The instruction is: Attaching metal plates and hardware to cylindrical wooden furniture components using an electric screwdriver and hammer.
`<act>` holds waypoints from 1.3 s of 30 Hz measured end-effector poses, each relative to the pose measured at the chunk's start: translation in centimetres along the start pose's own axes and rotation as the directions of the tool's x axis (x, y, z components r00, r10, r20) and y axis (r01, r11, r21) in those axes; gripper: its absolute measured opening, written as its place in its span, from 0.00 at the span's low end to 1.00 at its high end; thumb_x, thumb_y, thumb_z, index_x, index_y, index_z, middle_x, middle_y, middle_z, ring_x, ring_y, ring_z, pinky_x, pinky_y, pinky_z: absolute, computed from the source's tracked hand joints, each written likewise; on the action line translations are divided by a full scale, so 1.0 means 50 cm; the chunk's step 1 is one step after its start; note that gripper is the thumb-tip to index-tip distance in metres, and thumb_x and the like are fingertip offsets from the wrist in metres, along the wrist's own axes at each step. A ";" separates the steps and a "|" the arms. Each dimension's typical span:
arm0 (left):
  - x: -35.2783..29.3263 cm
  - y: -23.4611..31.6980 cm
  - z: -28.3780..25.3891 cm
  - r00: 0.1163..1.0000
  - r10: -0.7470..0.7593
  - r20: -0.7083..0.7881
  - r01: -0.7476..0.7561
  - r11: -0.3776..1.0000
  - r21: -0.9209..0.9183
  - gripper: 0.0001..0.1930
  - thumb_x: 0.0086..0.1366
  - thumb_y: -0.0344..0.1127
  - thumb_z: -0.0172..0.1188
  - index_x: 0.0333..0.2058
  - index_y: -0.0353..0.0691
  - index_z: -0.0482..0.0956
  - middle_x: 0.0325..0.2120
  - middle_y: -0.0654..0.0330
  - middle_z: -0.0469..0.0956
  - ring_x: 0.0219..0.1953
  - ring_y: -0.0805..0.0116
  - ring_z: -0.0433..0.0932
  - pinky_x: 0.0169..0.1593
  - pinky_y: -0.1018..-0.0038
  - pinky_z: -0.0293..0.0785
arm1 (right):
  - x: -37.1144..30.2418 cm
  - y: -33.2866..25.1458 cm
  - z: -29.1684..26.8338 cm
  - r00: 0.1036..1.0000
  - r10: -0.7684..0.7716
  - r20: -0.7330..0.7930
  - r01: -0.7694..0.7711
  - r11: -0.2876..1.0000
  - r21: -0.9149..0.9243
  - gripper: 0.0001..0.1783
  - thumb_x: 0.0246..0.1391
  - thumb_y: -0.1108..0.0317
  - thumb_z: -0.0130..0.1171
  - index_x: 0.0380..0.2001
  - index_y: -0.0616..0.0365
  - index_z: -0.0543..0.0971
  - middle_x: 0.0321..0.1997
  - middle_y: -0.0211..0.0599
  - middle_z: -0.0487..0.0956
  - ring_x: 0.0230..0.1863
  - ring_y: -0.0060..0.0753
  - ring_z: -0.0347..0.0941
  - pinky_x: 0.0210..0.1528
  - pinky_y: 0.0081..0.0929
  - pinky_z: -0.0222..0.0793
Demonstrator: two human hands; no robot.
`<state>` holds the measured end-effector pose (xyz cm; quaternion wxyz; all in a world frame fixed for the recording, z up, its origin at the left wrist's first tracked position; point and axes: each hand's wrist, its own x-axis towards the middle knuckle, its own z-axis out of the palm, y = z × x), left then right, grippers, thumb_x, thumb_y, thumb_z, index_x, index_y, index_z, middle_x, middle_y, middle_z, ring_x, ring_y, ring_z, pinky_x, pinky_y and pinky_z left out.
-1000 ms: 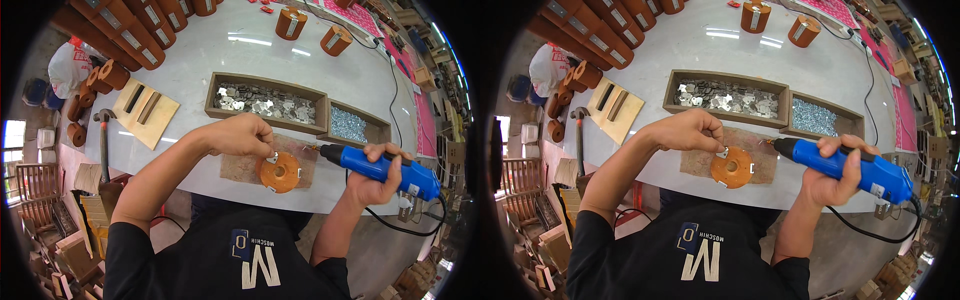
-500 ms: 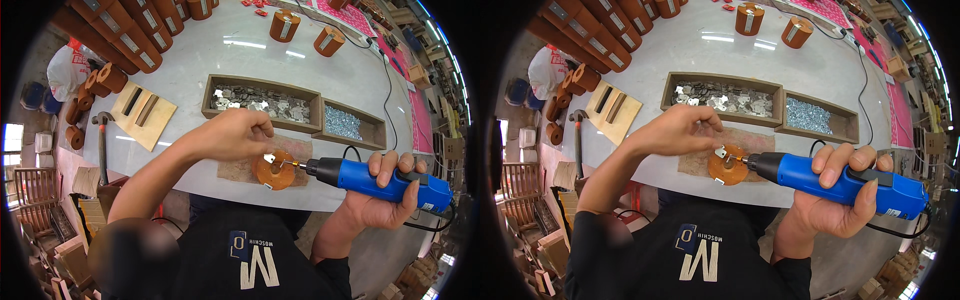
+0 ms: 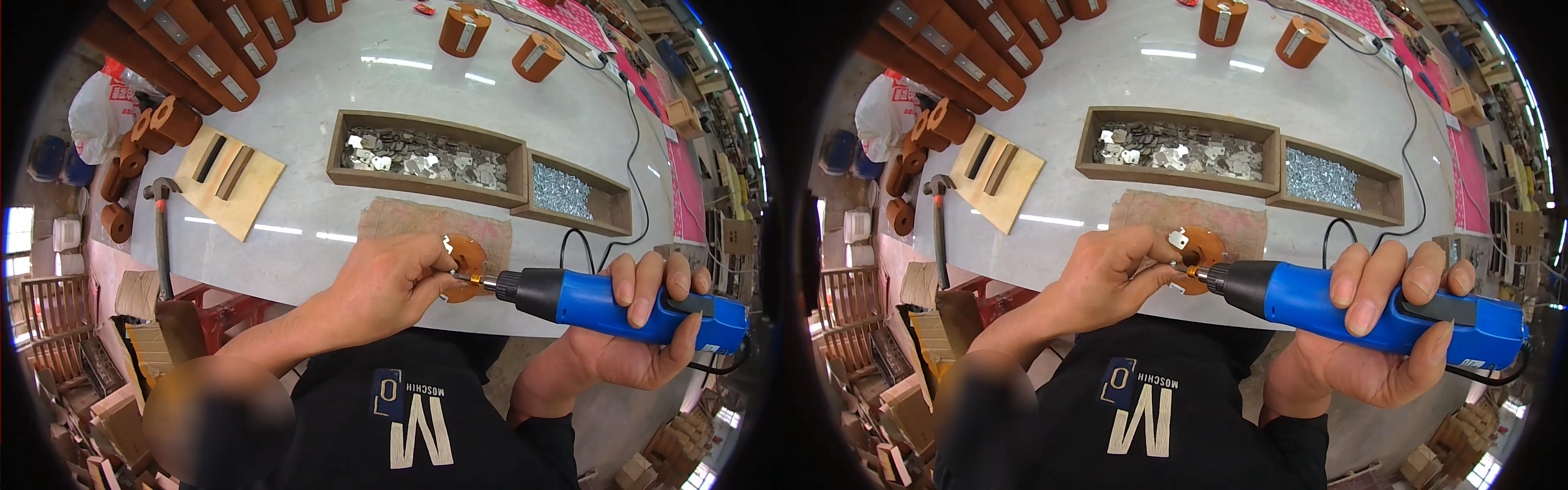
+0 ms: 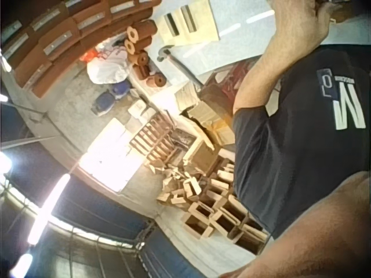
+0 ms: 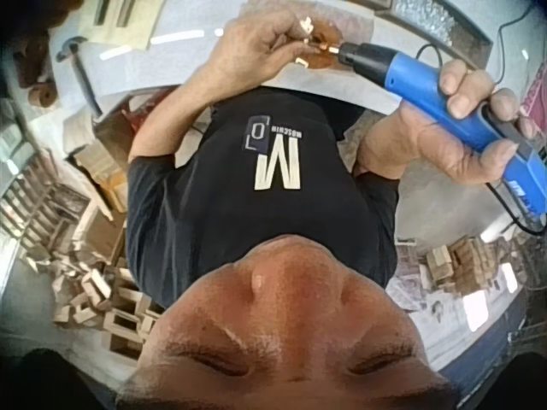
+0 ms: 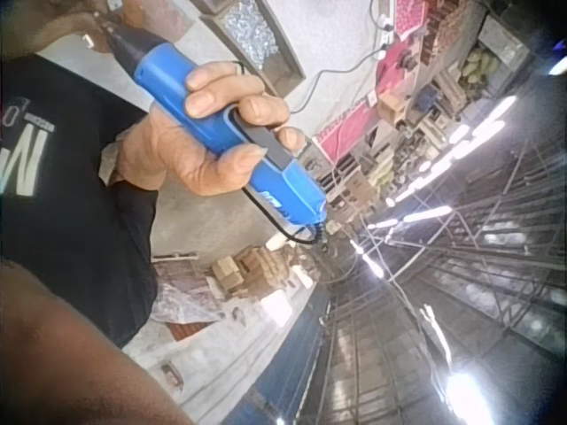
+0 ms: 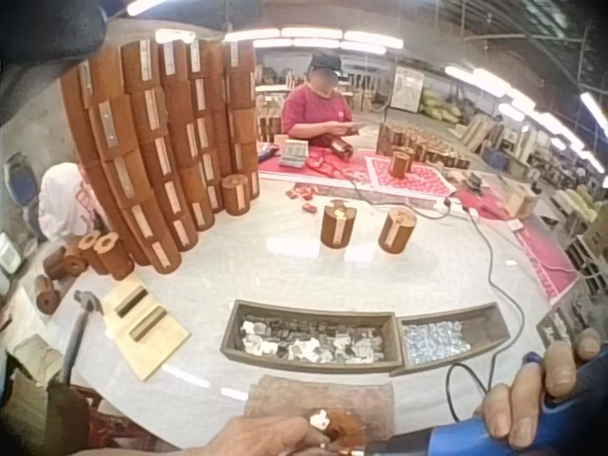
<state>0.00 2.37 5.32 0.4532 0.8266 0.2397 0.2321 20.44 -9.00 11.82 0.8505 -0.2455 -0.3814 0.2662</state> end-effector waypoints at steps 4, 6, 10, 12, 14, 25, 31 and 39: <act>-0.002 -0.007 0.008 0.999 0.030 0.012 -0.030 0.999 0.013 0.07 0.58 0.29 0.69 0.33 0.40 0.79 0.25 0.59 0.79 0.24 0.63 0.77 0.27 0.71 0.70 | 0.003 -0.010 -0.006 1.000 0.005 0.021 -0.005 1.000 -0.001 0.19 0.63 0.61 0.53 0.54 0.56 0.67 0.43 0.35 0.73 0.30 0.29 0.70 0.35 0.33 0.67; -0.001 -0.005 0.010 1.000 0.015 0.017 -0.014 0.999 -0.032 0.07 0.58 0.29 0.69 0.33 0.39 0.79 0.26 0.58 0.79 0.25 0.62 0.78 0.28 0.71 0.70 | 0.006 -0.009 -0.010 0.998 0.026 0.052 -0.024 0.999 -0.024 0.20 0.63 0.62 0.52 0.55 0.56 0.67 0.44 0.36 0.74 0.30 0.29 0.71 0.35 0.33 0.68; 0.000 -0.006 0.013 0.999 0.031 0.023 -0.030 0.999 -0.009 0.07 0.58 0.28 0.69 0.33 0.39 0.78 0.26 0.58 0.78 0.26 0.60 0.79 0.29 0.70 0.72 | 0.009 -0.004 -0.012 0.997 0.039 0.065 -0.035 0.998 -0.049 0.20 0.64 0.62 0.52 0.55 0.57 0.67 0.45 0.37 0.74 0.30 0.29 0.71 0.35 0.34 0.68; -0.001 -0.008 0.014 0.998 0.063 0.014 -0.063 0.998 0.016 0.08 0.57 0.28 0.69 0.32 0.39 0.77 0.26 0.57 0.78 0.27 0.58 0.79 0.29 0.69 0.73 | 0.010 -0.002 -0.013 0.996 0.048 0.076 -0.044 0.998 -0.053 0.20 0.64 0.63 0.51 0.56 0.57 0.67 0.45 0.39 0.75 0.30 0.30 0.72 0.36 0.34 0.69; 0.000 -0.006 0.013 0.997 0.069 0.022 -0.070 0.997 0.030 0.08 0.57 0.27 0.68 0.32 0.39 0.76 0.26 0.57 0.78 0.27 0.58 0.79 0.29 0.68 0.73 | 0.010 0.002 -0.009 0.996 0.047 0.072 -0.043 0.997 -0.057 0.20 0.64 0.63 0.51 0.56 0.57 0.66 0.45 0.39 0.75 0.30 0.30 0.72 0.36 0.35 0.69; 0.003 -0.007 0.027 0.988 0.156 0.012 -0.156 0.980 0.120 0.11 0.54 0.27 0.69 0.28 0.39 0.73 0.24 0.57 0.75 0.24 0.59 0.78 0.26 0.68 0.72 | 0.016 0.016 0.014 0.997 0.069 0.047 -0.062 0.990 -0.130 0.20 0.64 0.63 0.50 0.57 0.57 0.66 0.45 0.43 0.76 0.28 0.31 0.73 0.34 0.35 0.72; 0.016 -0.025 0.030 0.989 0.150 0.004 -0.150 0.989 -0.009 0.10 0.54 0.28 0.69 0.32 0.38 0.77 0.26 0.58 0.77 0.23 0.61 0.77 0.25 0.66 0.71 | 0.021 0.026 0.021 0.983 0.054 0.174 -0.018 0.979 -0.201 0.21 0.65 0.63 0.49 0.58 0.56 0.65 0.46 0.45 0.76 0.28 0.31 0.74 0.33 0.36 0.73; 0.009 -0.078 0.003 0.985 -0.149 -0.082 0.131 0.973 -0.192 0.12 0.59 0.30 0.65 0.42 0.34 0.80 0.23 0.65 0.73 0.18 0.85 0.59 0.22 0.80 0.55 | 0.026 0.045 0.019 0.991 0.022 0.132 0.017 0.957 -0.290 0.21 0.64 0.65 0.49 0.59 0.55 0.64 0.47 0.46 0.76 0.28 0.33 0.74 0.35 0.38 0.74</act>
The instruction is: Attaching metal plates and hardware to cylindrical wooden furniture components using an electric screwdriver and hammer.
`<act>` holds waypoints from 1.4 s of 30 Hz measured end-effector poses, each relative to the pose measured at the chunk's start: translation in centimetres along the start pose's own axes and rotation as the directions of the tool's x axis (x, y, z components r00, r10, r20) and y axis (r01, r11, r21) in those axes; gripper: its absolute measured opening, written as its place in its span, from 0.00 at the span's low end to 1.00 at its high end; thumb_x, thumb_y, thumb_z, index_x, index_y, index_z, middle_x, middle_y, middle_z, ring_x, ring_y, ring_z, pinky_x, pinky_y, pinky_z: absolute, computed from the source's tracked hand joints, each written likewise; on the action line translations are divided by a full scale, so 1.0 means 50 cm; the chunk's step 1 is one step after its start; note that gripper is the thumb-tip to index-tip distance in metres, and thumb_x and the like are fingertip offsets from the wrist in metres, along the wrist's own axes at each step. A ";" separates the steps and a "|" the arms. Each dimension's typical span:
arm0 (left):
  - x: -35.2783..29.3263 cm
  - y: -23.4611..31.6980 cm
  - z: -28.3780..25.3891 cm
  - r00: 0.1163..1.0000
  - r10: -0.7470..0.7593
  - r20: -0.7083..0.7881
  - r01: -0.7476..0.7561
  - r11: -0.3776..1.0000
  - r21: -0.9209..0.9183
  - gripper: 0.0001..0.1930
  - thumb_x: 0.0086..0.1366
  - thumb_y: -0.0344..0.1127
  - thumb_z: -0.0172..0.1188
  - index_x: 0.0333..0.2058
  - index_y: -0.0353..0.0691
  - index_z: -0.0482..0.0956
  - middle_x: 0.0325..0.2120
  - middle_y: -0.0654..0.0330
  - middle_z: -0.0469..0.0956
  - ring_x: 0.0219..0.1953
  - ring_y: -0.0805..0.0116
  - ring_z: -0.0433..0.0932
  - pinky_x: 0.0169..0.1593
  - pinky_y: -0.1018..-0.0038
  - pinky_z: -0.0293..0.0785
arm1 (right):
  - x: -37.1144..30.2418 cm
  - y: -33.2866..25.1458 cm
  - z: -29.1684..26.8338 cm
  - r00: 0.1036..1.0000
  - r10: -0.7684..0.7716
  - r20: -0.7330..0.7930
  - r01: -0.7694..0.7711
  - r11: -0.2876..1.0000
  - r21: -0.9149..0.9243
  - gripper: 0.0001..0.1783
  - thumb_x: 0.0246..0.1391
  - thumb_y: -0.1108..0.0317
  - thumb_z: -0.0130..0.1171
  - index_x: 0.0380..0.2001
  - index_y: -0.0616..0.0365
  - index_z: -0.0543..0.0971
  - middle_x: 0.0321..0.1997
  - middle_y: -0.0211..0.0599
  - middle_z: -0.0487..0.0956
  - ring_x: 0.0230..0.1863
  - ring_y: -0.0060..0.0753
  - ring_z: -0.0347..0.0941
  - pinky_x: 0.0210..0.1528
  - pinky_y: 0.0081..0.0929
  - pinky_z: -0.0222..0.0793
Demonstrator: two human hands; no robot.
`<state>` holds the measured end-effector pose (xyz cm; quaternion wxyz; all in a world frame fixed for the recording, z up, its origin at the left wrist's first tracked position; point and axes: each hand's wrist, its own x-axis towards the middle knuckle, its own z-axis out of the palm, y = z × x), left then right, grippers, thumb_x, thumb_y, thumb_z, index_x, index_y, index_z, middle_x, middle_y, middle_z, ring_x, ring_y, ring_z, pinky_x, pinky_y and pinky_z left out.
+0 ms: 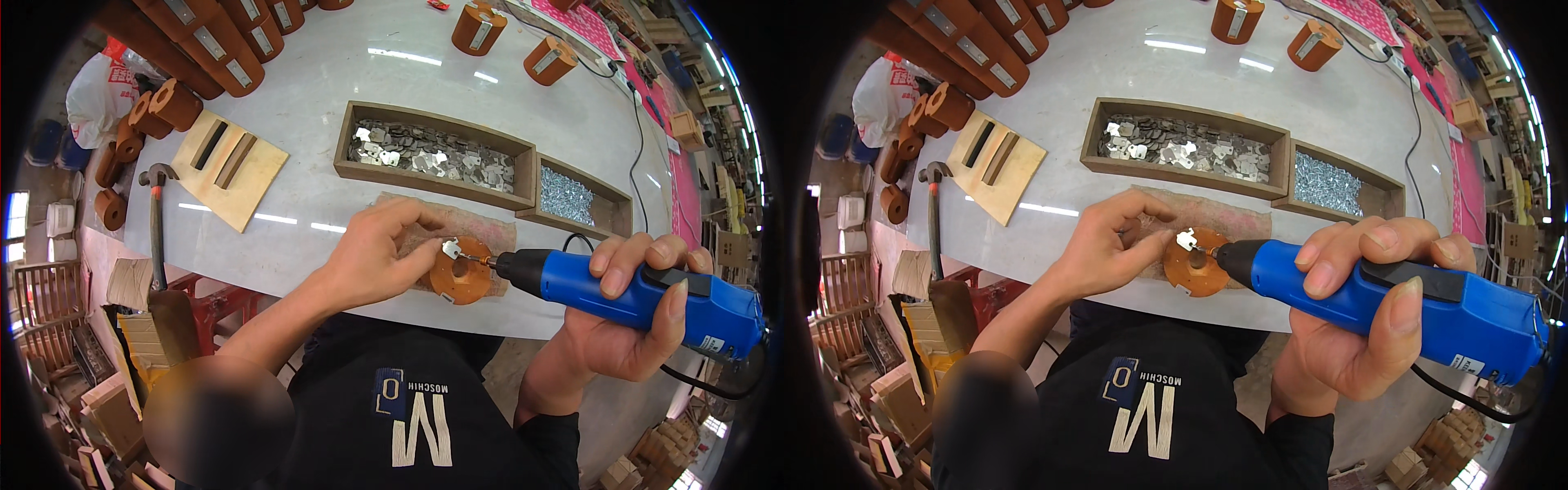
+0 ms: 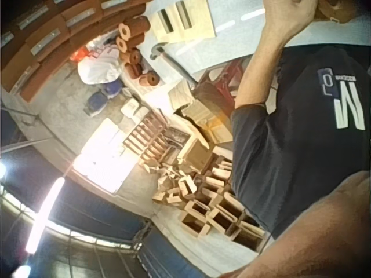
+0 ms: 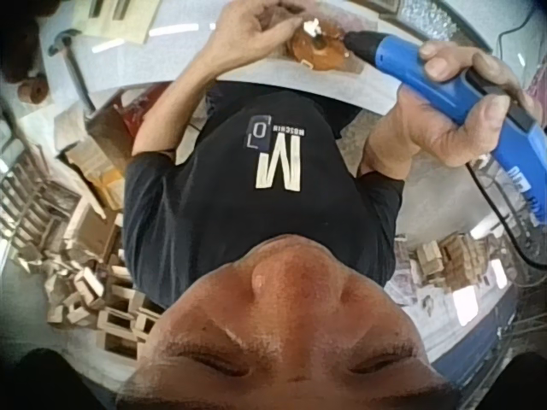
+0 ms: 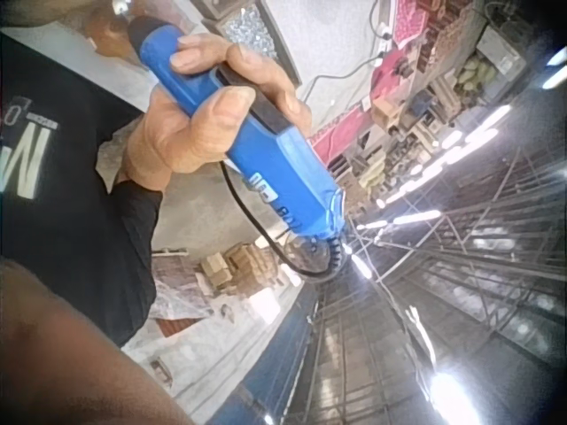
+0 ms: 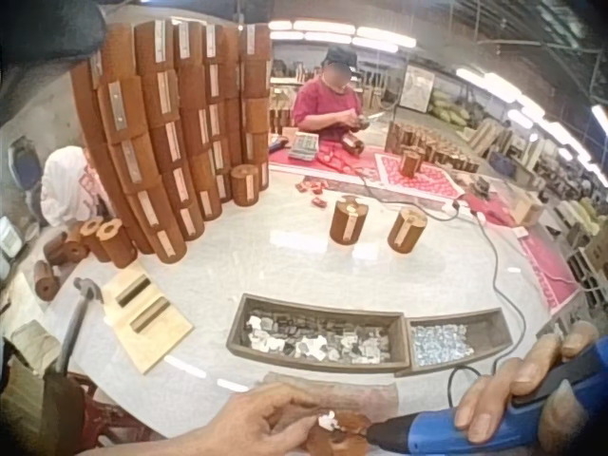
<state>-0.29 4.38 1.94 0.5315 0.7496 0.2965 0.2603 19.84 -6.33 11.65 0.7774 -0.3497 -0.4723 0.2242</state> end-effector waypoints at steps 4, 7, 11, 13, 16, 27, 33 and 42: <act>0.007 0.012 0.007 0.973 -0.210 0.097 0.220 0.969 -0.111 0.11 0.61 0.31 0.63 0.41 0.32 0.79 0.15 0.68 0.69 0.17 0.85 0.60 0.22 0.79 0.56 | 0.002 0.012 0.013 0.999 -0.003 0.035 0.003 1.000 -0.003 0.21 0.63 0.65 0.50 0.58 0.54 0.63 0.46 0.47 0.76 0.27 0.34 0.74 0.35 0.39 0.75; 0.005 -0.008 0.025 0.980 -0.187 0.066 0.195 0.972 -0.132 0.11 0.62 0.32 0.63 0.40 0.32 0.79 0.12 0.70 0.67 0.16 0.85 0.62 0.22 0.79 0.58 | 0.004 0.013 0.037 1.000 0.028 0.001 -0.028 1.000 -0.007 0.22 0.62 0.66 0.51 0.57 0.54 0.63 0.45 0.48 0.76 0.26 0.35 0.75 0.36 0.39 0.75; 0.010 0.000 0.017 0.967 -0.216 0.133 0.228 0.971 -0.075 0.10 0.62 0.32 0.63 0.39 0.32 0.79 0.13 0.68 0.69 0.16 0.85 0.64 0.22 0.80 0.59 | 0.010 0.015 0.050 0.996 0.077 -0.044 -0.081 0.993 -0.086 0.22 0.60 0.67 0.53 0.57 0.54 0.63 0.42 0.47 0.77 0.25 0.35 0.75 0.35 0.39 0.76; 0.009 0.001 0.017 0.965 -0.214 0.149 0.231 0.968 -0.102 0.08 0.63 0.32 0.62 0.37 0.33 0.78 0.15 0.66 0.72 0.17 0.84 0.65 0.22 0.80 0.60 | 0.012 0.019 0.056 0.995 0.092 -0.046 -0.096 0.991 -0.095 0.23 0.59 0.68 0.54 0.56 0.54 0.63 0.41 0.47 0.78 0.25 0.34 0.75 0.35 0.39 0.76; 0.006 -0.004 0.025 0.969 -0.196 0.148 0.215 0.969 -0.120 0.07 0.65 0.32 0.62 0.36 0.33 0.77 0.18 0.65 0.75 0.19 0.83 0.69 0.23 0.80 0.64 | 0.017 0.023 0.070 0.995 0.089 -0.041 -0.093 0.990 -0.105 0.22 0.59 0.69 0.54 0.55 0.54 0.63 0.39 0.47 0.78 0.25 0.33 0.75 0.34 0.37 0.77; -0.015 -0.033 0.054 0.973 -0.216 0.085 0.231 0.928 -0.294 0.06 0.68 0.30 0.60 0.35 0.33 0.79 0.28 0.60 0.79 0.28 0.77 0.78 0.28 0.78 0.75 | 0.027 0.030 0.128 0.990 0.112 0.089 -0.077 0.941 -0.330 0.19 0.60 0.71 0.52 0.52 0.62 0.63 0.35 0.45 0.76 0.22 0.28 0.72 0.30 0.31 0.75; -0.018 -0.035 0.059 0.977 -0.205 0.064 0.215 0.932 -0.292 0.06 0.68 0.30 0.59 0.35 0.33 0.78 0.28 0.59 0.80 0.28 0.76 0.80 0.29 0.77 0.77 | 0.029 0.028 0.145 0.981 0.164 0.103 -0.125 0.942 -0.311 0.17 0.57 0.75 0.58 0.43 0.64 0.62 0.30 0.42 0.77 0.25 0.24 0.74 0.29 0.23 0.75; -0.028 -0.043 0.081 0.976 -0.217 0.019 0.211 0.918 -0.335 0.05 0.69 0.28 0.57 0.35 0.33 0.74 0.27 0.57 0.81 0.27 0.75 0.81 0.29 0.78 0.78 | 0.031 0.039 0.126 0.974 0.167 0.151 -0.121 0.954 -0.276 0.17 0.57 0.74 0.58 0.44 0.63 0.61 0.29 0.43 0.75 0.24 0.24 0.74 0.29 0.24 0.75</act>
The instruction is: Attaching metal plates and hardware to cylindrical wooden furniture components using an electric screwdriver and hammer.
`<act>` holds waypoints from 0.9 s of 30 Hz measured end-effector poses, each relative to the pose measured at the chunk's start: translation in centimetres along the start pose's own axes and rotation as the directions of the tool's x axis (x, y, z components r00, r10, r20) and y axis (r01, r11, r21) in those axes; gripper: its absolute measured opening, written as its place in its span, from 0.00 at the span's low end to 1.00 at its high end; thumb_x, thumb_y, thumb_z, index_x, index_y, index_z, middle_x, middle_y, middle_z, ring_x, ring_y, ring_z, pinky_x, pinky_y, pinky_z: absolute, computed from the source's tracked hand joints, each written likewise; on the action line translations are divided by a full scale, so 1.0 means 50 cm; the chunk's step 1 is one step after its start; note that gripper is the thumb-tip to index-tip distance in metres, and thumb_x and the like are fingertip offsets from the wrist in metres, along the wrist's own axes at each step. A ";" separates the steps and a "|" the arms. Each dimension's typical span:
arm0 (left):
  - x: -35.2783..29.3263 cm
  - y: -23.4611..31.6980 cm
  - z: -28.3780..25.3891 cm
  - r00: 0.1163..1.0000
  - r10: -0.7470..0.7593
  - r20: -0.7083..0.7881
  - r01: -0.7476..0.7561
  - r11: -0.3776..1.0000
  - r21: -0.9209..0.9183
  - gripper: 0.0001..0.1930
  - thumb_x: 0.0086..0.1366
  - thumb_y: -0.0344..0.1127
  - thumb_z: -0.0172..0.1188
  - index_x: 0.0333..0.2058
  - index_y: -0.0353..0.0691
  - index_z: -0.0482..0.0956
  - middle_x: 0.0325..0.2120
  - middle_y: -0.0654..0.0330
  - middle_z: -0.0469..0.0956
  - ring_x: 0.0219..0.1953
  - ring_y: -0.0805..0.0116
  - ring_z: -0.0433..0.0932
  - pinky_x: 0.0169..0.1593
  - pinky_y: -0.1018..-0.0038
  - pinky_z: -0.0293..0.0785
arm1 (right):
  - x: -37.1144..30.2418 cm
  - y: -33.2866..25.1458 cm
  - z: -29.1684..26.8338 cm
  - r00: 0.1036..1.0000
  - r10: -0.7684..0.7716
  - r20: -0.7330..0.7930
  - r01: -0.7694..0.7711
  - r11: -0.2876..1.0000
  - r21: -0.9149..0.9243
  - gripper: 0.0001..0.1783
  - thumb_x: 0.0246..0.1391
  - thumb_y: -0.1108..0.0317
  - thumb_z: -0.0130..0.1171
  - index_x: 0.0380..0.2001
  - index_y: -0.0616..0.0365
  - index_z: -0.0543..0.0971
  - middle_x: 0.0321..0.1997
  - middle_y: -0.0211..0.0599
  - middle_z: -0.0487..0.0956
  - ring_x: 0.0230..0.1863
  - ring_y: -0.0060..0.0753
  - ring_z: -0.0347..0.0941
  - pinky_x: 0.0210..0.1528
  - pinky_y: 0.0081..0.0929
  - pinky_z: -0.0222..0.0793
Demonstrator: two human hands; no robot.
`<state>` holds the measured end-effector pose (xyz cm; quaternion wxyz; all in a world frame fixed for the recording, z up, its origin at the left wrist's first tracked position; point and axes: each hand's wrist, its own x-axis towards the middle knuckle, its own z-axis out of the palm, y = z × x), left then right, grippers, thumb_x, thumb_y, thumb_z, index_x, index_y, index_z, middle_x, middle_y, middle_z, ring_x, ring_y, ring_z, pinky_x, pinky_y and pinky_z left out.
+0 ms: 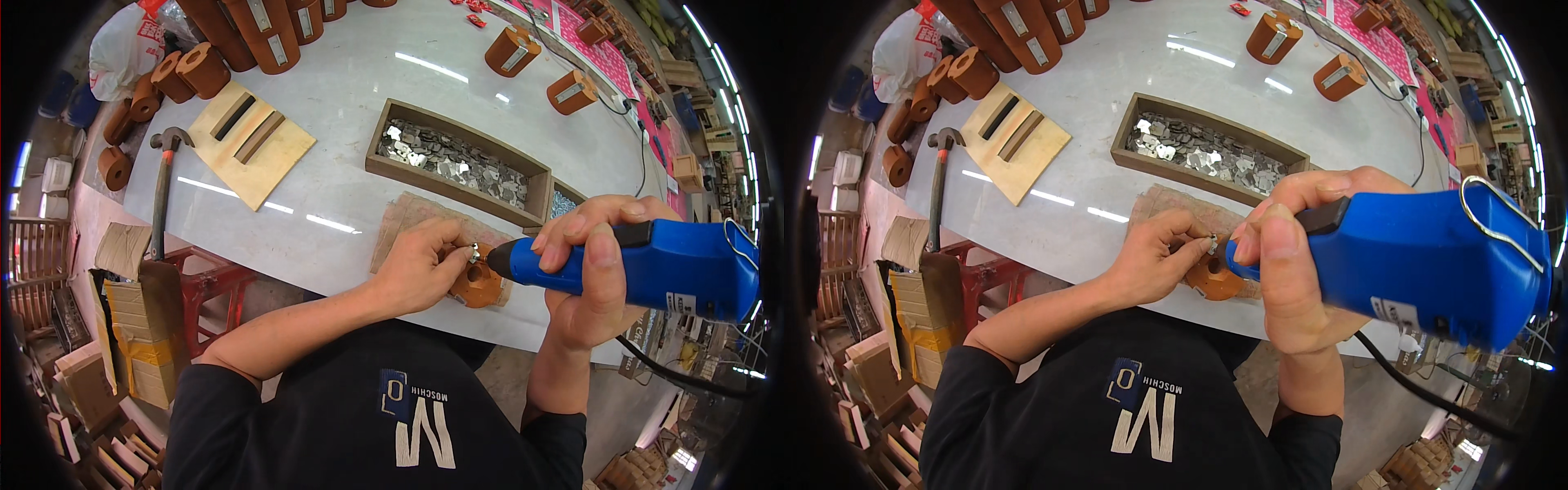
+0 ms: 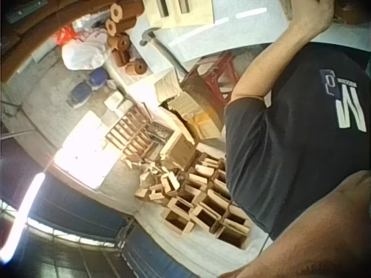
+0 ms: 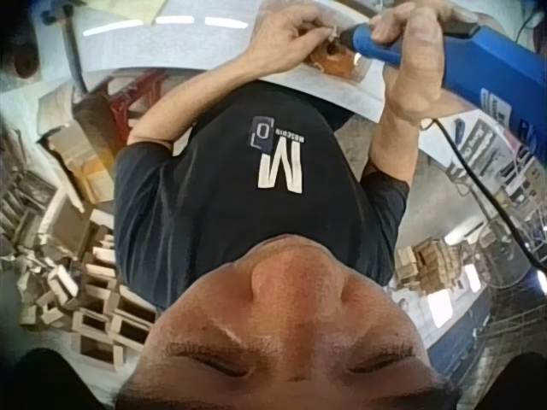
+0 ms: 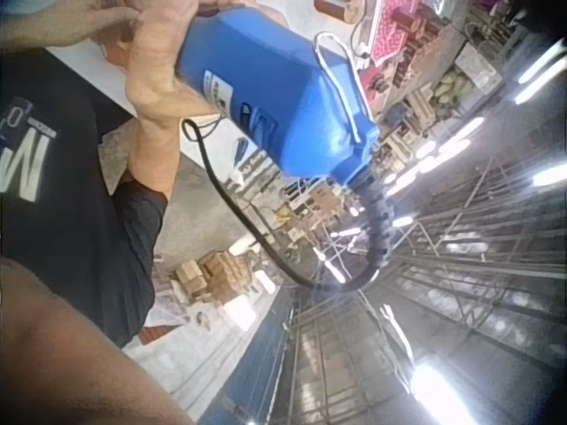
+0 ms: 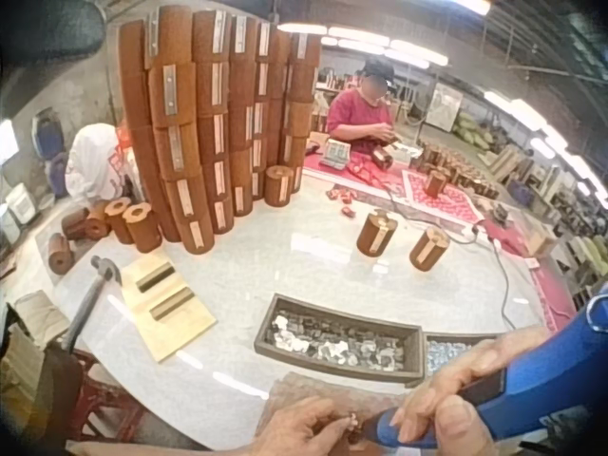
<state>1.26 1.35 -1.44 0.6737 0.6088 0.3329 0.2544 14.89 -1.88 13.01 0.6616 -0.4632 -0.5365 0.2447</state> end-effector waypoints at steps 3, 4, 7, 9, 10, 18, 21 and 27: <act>-0.005 -0.013 0.012 0.994 0.091 -0.056 -0.089 0.995 0.035 0.04 0.70 0.28 0.56 0.36 0.33 0.73 0.28 0.57 0.80 0.28 0.75 0.81 0.28 0.79 0.78 | 0.002 0.011 -0.009 1.000 0.023 -0.016 -0.022 0.997 0.075 0.19 0.57 0.74 0.57 0.46 0.62 0.60 0.29 0.44 0.75 0.23 0.26 0.73 0.29 0.26 0.76; -0.006 -0.016 0.014 0.985 0.150 -0.081 -0.145 0.987 0.064 0.04 0.70 0.28 0.55 0.36 0.34 0.72 0.28 0.58 0.80 0.28 0.75 0.81 0.28 0.79 0.77 | 0.002 0.014 -0.011 0.998 0.045 -0.035 -0.041 0.991 0.129 0.20 0.57 0.74 0.57 0.47 0.61 0.60 0.29 0.45 0.74 0.23 0.26 0.72 0.29 0.28 0.76; -0.012 -0.011 0.017 0.995 0.051 -0.082 -0.057 0.995 -0.076 0.03 0.70 0.28 0.55 0.37 0.34 0.72 0.28 0.58 0.79 0.29 0.76 0.81 0.28 0.79 0.77 | -0.001 0.019 -0.019 0.999 0.038 -0.028 -0.034 0.989 0.143 0.21 0.57 0.73 0.58 0.49 0.59 0.60 0.29 0.45 0.74 0.22 0.27 0.72 0.29 0.30 0.77; -0.012 -0.003 0.018 0.995 0.040 -0.087 -0.048 0.994 -0.093 0.03 0.70 0.28 0.55 0.37 0.34 0.73 0.28 0.59 0.79 0.30 0.76 0.81 0.28 0.79 0.77 | -0.002 0.021 -0.022 0.999 0.040 -0.026 -0.036 0.988 0.153 0.21 0.57 0.73 0.58 0.49 0.59 0.60 0.30 0.45 0.74 0.22 0.26 0.72 0.28 0.30 0.76; -0.012 0.000 0.019 0.995 0.031 -0.090 -0.041 0.993 -0.111 0.03 0.70 0.27 0.55 0.37 0.34 0.73 0.28 0.59 0.79 0.30 0.76 0.81 0.28 0.79 0.77 | -0.002 0.022 -0.024 0.999 0.042 -0.023 -0.037 0.986 0.161 0.21 0.57 0.73 0.58 0.49 0.59 0.60 0.30 0.45 0.74 0.22 0.26 0.72 0.28 0.30 0.76; -0.015 0.009 0.025 0.994 -0.003 -0.108 -0.012 0.991 -0.133 0.04 0.71 0.28 0.54 0.38 0.34 0.73 0.29 0.59 0.80 0.30 0.77 0.80 0.29 0.79 0.77 | -0.010 0.027 -0.026 0.996 -0.061 0.059 0.057 0.996 0.071 0.19 0.57 0.75 0.57 0.48 0.60 0.62 0.28 0.42 0.75 0.22 0.25 0.72 0.28 0.27 0.75; -0.015 0.015 0.026 0.993 -0.058 -0.098 0.041 0.985 -0.166 0.04 0.72 0.29 0.53 0.39 0.35 0.73 0.28 0.59 0.80 0.28 0.77 0.80 0.29 0.79 0.77 | -0.008 0.026 -0.038 0.962 -0.124 0.242 0.146 0.986 -0.077 0.21 0.57 0.75 0.57 0.51 0.57 0.62 0.31 0.44 0.74 0.22 0.26 0.71 0.29 0.32 0.76; -0.017 0.032 0.028 0.990 -0.110 -0.090 0.084 0.963 -0.256 0.05 0.69 0.27 0.55 0.35 0.31 0.73 0.32 0.57 0.76 0.30 0.70 0.84 0.26 0.77 0.79 | -0.020 0.021 -0.016 0.999 0.027 0.022 -0.029 0.996 0.082 0.20 0.56 0.76 0.56 0.49 0.58 0.61 0.31 0.44 0.73 0.23 0.26 0.72 0.32 0.31 0.76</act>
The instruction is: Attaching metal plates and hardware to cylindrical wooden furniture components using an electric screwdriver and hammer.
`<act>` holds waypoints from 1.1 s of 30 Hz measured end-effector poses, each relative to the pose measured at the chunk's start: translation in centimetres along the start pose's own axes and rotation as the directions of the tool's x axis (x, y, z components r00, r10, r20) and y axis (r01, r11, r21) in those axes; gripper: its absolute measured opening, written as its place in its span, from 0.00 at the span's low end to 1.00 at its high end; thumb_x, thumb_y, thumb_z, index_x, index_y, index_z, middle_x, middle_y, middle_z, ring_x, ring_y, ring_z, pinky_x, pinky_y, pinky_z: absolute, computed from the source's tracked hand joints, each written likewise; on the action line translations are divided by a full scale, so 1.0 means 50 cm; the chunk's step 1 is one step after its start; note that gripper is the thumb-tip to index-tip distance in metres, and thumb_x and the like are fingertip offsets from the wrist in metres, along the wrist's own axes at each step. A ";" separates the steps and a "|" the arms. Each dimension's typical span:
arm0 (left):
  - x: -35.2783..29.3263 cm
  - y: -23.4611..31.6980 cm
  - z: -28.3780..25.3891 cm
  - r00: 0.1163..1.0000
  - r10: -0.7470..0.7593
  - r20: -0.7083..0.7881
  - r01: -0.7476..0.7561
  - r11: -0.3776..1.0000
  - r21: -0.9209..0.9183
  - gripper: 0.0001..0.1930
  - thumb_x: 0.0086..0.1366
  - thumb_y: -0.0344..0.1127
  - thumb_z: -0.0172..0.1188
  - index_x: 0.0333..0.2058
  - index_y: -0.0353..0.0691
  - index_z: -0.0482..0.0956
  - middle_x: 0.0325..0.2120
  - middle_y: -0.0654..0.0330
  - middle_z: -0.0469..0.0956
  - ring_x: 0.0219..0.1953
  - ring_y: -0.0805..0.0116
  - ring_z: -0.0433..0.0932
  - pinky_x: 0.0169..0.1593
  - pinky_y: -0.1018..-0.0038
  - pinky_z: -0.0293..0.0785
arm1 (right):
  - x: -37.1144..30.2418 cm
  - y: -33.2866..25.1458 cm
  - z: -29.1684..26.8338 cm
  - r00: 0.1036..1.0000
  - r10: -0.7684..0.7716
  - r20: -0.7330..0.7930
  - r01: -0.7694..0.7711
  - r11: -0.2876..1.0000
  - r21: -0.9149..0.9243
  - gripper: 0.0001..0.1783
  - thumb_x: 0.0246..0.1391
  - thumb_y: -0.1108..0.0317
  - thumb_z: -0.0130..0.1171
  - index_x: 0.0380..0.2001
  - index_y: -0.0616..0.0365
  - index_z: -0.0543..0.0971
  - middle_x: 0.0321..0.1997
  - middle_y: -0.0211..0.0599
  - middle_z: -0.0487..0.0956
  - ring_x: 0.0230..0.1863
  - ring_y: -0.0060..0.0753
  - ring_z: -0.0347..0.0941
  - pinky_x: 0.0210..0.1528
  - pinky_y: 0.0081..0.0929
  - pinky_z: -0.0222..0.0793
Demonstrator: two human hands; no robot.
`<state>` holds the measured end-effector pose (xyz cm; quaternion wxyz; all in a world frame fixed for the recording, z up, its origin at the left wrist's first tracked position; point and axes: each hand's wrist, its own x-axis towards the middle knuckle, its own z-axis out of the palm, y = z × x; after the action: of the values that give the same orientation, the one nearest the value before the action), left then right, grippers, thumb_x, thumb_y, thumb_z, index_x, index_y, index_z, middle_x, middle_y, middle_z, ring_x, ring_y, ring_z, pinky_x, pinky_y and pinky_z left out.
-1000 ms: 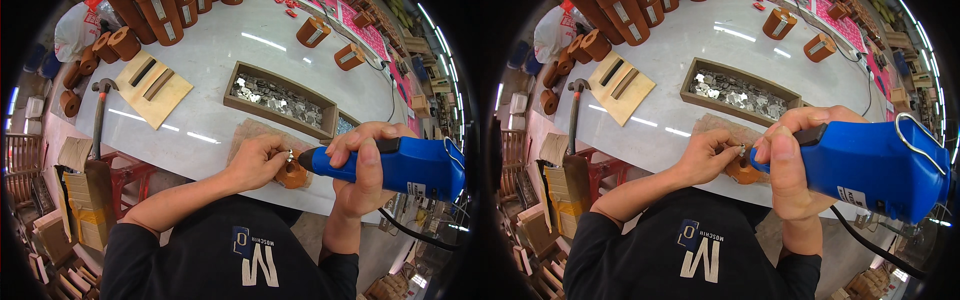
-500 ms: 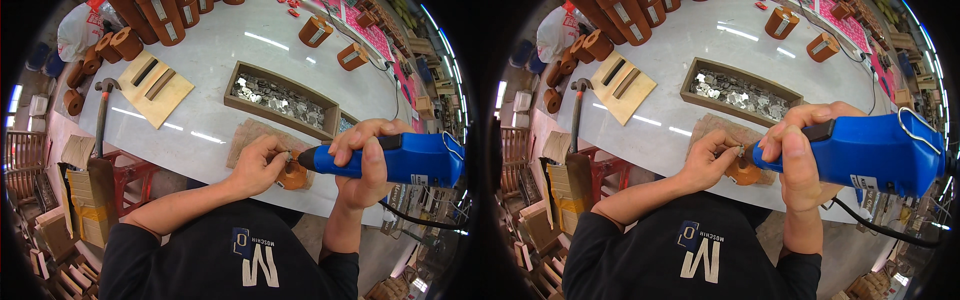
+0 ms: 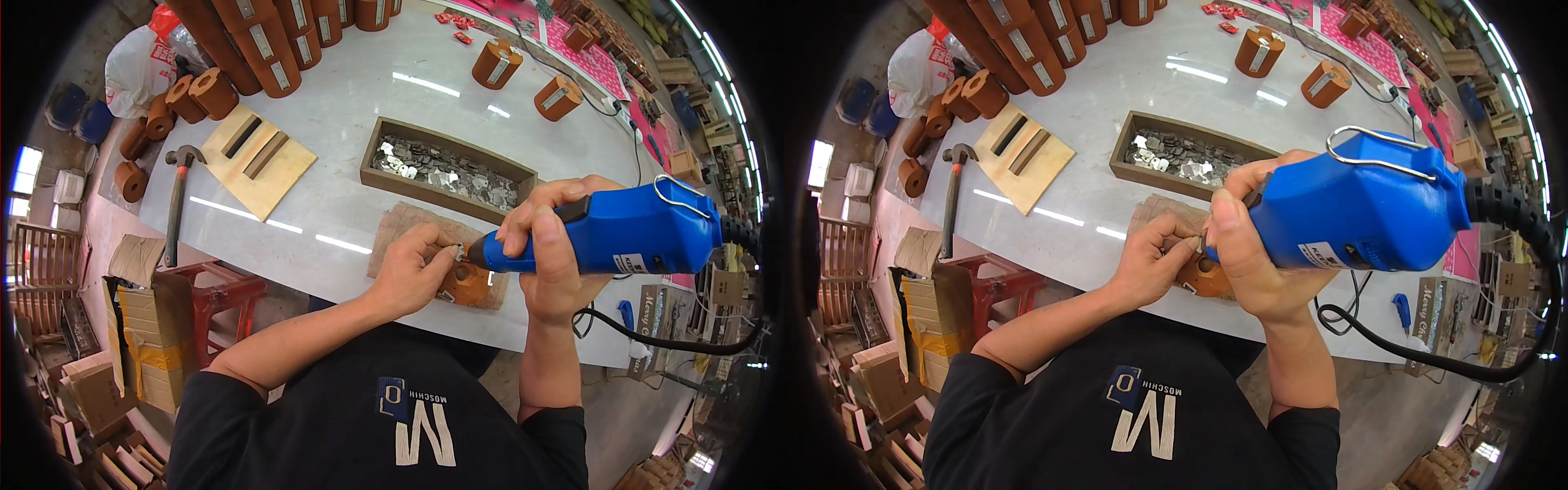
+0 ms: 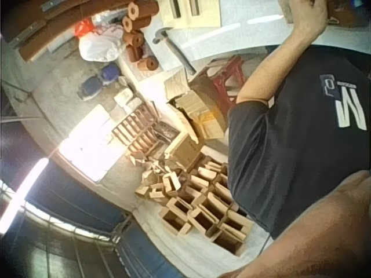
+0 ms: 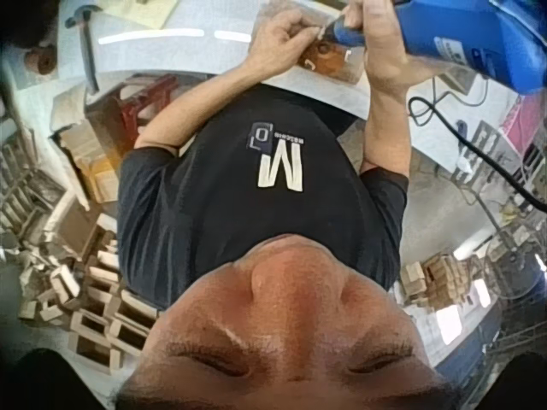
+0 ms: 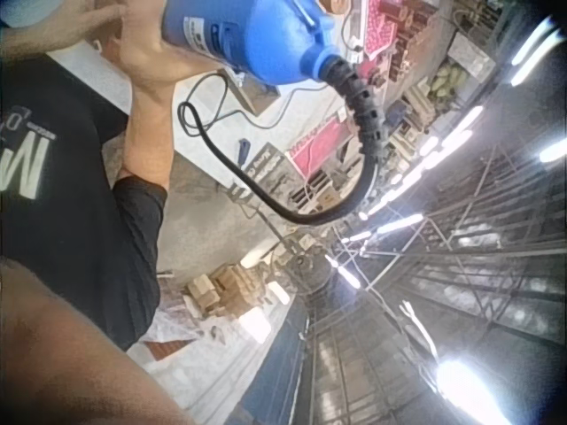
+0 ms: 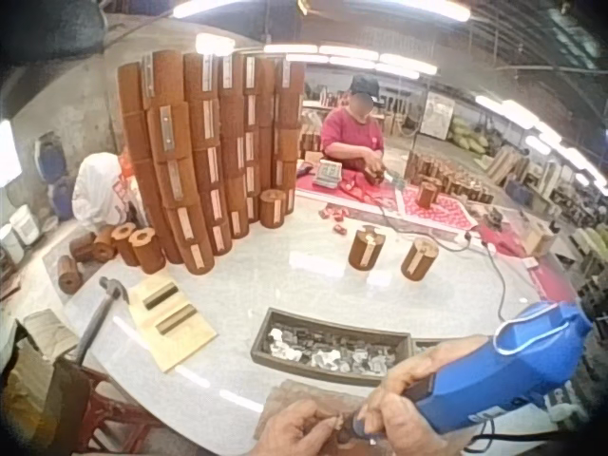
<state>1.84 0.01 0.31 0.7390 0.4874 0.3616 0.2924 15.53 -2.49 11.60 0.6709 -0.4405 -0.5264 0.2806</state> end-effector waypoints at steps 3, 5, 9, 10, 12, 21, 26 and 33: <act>0.000 0.002 0.000 0.999 0.033 -0.019 -0.032 0.998 0.059 0.05 0.69 0.28 0.56 0.34 0.31 0.73 0.31 0.57 0.77 0.29 0.71 0.84 0.27 0.77 0.79 | -0.001 0.006 -0.004 0.996 -0.070 0.060 0.070 0.998 -0.003 0.21 0.56 0.76 0.56 0.50 0.59 0.61 0.31 0.45 0.75 0.23 0.26 0.72 0.31 0.30 0.76; 0.004 -0.008 -0.005 0.998 0.050 -0.031 -0.046 0.993 0.107 0.06 0.68 0.28 0.56 0.33 0.30 0.74 0.30 0.57 0.77 0.29 0.71 0.83 0.27 0.77 0.78 | 0.000 0.008 -0.003 0.987 -0.125 0.100 0.126 0.992 0.003 0.22 0.55 0.76 0.57 0.51 0.59 0.61 0.32 0.47 0.76 0.23 0.26 0.72 0.31 0.29 0.75; 0.019 -0.028 -0.021 0.981 0.194 -0.018 -0.177 0.926 0.335 0.07 0.68 0.33 0.60 0.37 0.34 0.77 0.25 0.64 0.79 0.25 0.83 0.73 0.27 0.81 0.71 | -0.011 -0.006 -0.043 0.968 -0.246 0.052 0.244 0.969 0.040 0.25 0.56 0.74 0.58 0.55 0.61 0.63 0.42 0.49 0.79 0.26 0.29 0.74 0.32 0.29 0.75; 0.023 -0.017 -0.025 0.978 0.207 -0.002 -0.188 0.895 0.403 0.08 0.67 0.34 0.62 0.38 0.33 0.78 0.26 0.65 0.79 0.26 0.83 0.73 0.29 0.80 0.71 | -0.017 -0.024 -0.055 0.967 -0.242 -0.078 0.252 0.955 0.155 0.25 0.55 0.73 0.58 0.55 0.61 0.64 0.46 0.47 0.79 0.29 0.30 0.76 0.34 0.30 0.74; 0.057 0.021 -0.042 0.950 0.311 0.023 -0.283 0.831 0.479 0.09 0.66 0.35 0.62 0.39 0.35 0.80 0.27 0.63 0.80 0.27 0.79 0.75 0.32 0.77 0.73 | -0.029 -0.069 -0.111 0.934 -0.285 -0.216 0.322 0.933 0.163 0.24 0.58 0.67 0.54 0.56 0.58 0.64 0.50 0.46 0.77 0.26 0.30 0.74 0.32 0.34 0.73; 0.330 0.071 -0.031 0.932 0.009 0.363 -0.362 0.096 0.927 0.11 0.58 0.39 0.64 0.40 0.46 0.85 0.36 0.52 0.83 0.41 0.51 0.81 0.46 0.58 0.77 | -0.176 -0.045 -0.209 0.840 -0.136 -0.526 0.175 0.984 0.025 0.23 0.57 0.70 0.52 0.55 0.60 0.64 0.39 0.42 0.76 0.22 0.31 0.71 0.29 0.32 0.72; 0.348 0.058 -0.023 0.922 -0.056 0.383 -0.382 0.018 0.924 0.10 0.57 0.41 0.64 0.35 0.46 0.86 0.35 0.55 0.83 0.41 0.52 0.81 0.44 0.58 0.76 | -0.228 -0.033 -0.248 0.812 -0.065 -0.579 0.095 0.995 0.020 0.23 0.56 0.72 0.52 0.55 0.60 0.64 0.40 0.43 0.76 0.22 0.30 0.71 0.29 0.32 0.73; 0.315 0.065 -0.062 0.931 0.149 0.334 -0.351 0.114 0.929 0.08 0.59 0.41 0.63 0.31 0.45 0.86 0.31 0.57 0.82 0.36 0.52 0.80 0.40 0.60 0.75 | -0.241 0.003 -0.244 0.788 0.061 -0.613 -0.019 0.997 0.074 0.23 0.55 0.72 0.52 0.54 0.61 0.63 0.38 0.45 0.75 0.21 0.31 0.71 0.28 0.34 0.73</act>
<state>8.00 15.07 -1.41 0.2139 0.9214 0.3165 0.0708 23.72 -16.14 5.25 0.8131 -0.4972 -0.2613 0.1530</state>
